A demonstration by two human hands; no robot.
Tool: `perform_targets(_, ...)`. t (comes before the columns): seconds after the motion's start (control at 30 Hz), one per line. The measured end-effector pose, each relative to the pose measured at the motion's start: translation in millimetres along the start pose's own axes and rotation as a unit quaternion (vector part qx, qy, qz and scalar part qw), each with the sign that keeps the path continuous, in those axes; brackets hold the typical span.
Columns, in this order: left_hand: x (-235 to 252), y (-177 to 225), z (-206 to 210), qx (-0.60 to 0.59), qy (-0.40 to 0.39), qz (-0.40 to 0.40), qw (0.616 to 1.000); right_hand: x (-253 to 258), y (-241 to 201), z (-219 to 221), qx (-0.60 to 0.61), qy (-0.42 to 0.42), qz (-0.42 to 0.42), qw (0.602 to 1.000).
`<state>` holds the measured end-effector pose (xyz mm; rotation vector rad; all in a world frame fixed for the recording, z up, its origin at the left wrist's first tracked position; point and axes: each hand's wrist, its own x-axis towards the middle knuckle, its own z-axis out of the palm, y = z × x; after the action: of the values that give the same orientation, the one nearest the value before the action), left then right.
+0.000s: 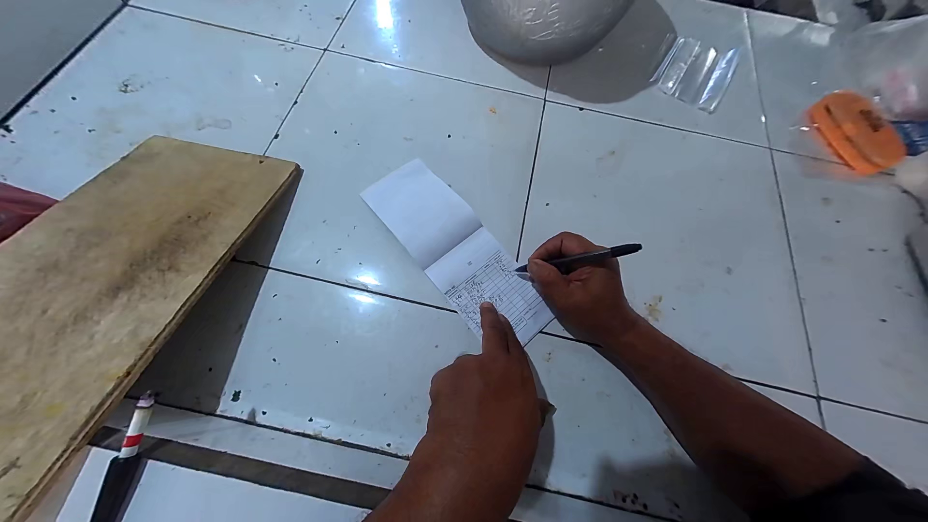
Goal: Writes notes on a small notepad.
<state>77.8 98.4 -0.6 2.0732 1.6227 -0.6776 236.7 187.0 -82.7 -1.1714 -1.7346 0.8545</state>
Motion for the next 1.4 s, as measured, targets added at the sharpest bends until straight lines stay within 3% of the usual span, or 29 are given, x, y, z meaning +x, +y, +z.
perform_targets(0.13, 0.4, -0.5, -0.8, -0.007, -0.002, -0.001, 1.0, 0.3, -1.5, 2.2, 0.045, 0.0, 0.009, 0.999)
perform_targets(1.4, -8.5, 6.4, -3.6, -0.006, -0.026, -0.029, 0.999, -0.9, -8.6, 6.8, 0.041, 0.016, 0.037, 0.998)
